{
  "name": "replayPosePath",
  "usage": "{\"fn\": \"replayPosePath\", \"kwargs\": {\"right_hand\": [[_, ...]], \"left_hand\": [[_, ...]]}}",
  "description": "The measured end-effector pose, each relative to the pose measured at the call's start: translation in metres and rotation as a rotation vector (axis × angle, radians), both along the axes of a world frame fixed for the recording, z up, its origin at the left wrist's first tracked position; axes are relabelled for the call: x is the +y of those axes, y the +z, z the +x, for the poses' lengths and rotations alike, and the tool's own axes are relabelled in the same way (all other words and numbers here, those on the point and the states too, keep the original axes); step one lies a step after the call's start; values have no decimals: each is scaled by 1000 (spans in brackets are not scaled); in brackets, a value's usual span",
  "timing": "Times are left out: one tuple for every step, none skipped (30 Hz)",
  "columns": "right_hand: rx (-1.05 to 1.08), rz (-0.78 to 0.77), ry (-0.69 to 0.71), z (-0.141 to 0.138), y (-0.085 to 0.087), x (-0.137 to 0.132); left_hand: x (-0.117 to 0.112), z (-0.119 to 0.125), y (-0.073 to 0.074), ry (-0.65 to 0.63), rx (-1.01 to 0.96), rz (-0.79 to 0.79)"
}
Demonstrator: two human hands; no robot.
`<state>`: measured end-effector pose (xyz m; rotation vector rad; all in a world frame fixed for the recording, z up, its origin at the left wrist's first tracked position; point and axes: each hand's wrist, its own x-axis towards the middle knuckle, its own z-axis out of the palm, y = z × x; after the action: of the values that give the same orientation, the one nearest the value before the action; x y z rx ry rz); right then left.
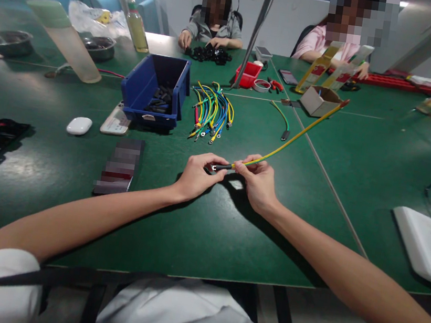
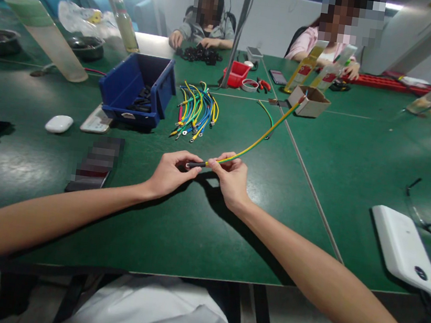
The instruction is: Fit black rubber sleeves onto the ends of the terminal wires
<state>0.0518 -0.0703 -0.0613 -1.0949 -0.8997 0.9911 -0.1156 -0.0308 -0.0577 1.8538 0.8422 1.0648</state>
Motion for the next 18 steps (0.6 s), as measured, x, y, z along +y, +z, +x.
{"fn": "replayPosePath", "kwargs": {"right_hand": [[2, 2, 1, 0, 0, 0], [4, 4, 4, 0, 0, 0], [6, 5, 7, 0, 0, 0], [7, 5, 10, 0, 1, 0], [8, 2, 12, 0, 1, 0], [8, 0, 12, 0, 2, 0], [6, -3, 12, 0, 2, -1], [3, -4, 11, 0, 2, -1], [-1, -4, 10, 0, 2, -1], [-5, -1, 10, 0, 2, -1], [-7, 2, 11, 0, 2, -1], [-8, 3, 12, 0, 2, -1], [-6, 0, 14, 0, 2, -1], [0, -5, 15, 0, 1, -1], [8, -12, 16, 0, 1, 0], [16, -19, 17, 0, 1, 0], [21, -24, 17, 0, 1, 0], [24, -26, 17, 0, 1, 0]], "left_hand": [[0, 0, 0, -1, 0, 0], [0, 0, 0, -1, 1, 1], [0, 0, 0, -1, 2, 2], [0, 0, 0, -1, 3, 5], [0, 0, 0, -1, 5, 8], [0, 0, 0, -1, 6, 11], [0, 0, 0, 0, 7, 12], [0, 0, 0, 1, 9, 13], [0, 0, 0, 3, 10, 12], [0, 0, 0, 4, 11, 11], [0, 0, 0, 4, 12, 10], [0, 0, 0, 5, 14, 8], [0, 1, 0, 4, 17, 7], [0, 1, 0, 2, 20, 4], [0, 1, 0, -1, 24, 1], [1, 1, 1, -5, 28, -4], [1, 1, 1, -11, 33, -9], [1, 1, 1, -18, 37, -15]]}}
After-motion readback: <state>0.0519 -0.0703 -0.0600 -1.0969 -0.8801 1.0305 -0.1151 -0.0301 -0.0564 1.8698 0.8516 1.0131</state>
